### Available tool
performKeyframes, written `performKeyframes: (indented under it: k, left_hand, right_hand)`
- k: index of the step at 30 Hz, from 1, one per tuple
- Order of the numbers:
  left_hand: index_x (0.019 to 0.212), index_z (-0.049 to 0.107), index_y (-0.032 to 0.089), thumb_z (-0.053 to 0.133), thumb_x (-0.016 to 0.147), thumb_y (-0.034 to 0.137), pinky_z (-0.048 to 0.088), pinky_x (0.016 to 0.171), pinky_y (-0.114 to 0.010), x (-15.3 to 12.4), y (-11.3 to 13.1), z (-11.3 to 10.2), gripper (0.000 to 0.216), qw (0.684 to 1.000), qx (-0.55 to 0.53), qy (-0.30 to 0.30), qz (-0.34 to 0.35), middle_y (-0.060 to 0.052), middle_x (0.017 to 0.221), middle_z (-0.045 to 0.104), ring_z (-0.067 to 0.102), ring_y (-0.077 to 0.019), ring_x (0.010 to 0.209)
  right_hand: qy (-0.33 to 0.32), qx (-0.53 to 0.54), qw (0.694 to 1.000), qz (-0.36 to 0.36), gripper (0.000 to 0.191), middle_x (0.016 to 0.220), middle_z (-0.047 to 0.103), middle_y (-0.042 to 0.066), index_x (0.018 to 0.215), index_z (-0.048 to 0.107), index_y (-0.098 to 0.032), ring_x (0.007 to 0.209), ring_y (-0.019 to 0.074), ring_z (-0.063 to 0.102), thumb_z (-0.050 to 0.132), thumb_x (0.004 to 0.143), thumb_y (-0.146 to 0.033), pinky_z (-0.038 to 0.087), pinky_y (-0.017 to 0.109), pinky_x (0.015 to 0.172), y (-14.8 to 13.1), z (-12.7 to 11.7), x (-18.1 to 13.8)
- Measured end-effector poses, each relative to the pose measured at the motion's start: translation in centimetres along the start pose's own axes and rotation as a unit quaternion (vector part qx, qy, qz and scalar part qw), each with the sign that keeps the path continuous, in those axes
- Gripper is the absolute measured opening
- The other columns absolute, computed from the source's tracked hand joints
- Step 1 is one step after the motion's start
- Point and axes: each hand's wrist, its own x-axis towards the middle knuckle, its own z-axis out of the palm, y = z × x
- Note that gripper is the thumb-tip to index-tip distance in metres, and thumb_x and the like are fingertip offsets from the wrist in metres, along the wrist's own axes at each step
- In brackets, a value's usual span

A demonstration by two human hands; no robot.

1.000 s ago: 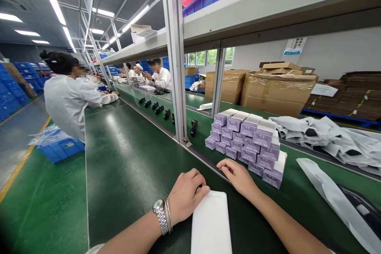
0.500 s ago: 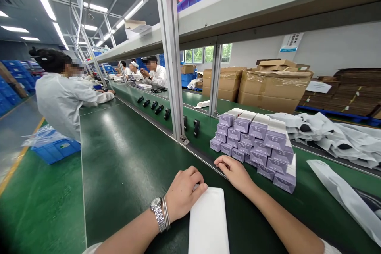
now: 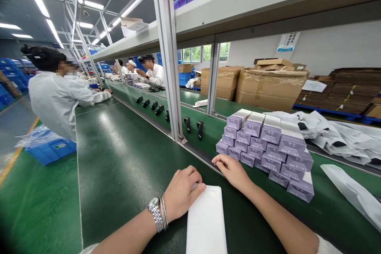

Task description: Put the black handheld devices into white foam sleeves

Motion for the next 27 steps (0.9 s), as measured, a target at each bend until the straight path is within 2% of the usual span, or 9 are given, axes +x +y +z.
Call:
performKeyframes:
  k: [27]
  left_hand:
    - [0.091, 0.062, 0.02, 0.047, 0.094, 0.038, 0.042, 0.084, -0.035, 0.0, 0.3, -0.03, 0.024, 1.0, 0.024, -0.008, 0.009, -0.003, 0.096, 0.056, 0.055, -0.0186, 0.089]
  right_hand:
    - [0.001, -0.015, 1.0, 0.013, 0.023, 0.094, 0.067, 0.001, 0.095, 0.065, -0.026, 0.079, 0.02, 0.061, 0.044, 0.09, -0.034, 0.044, 0.033, 0.07, -0.1, -0.13, 0.02]
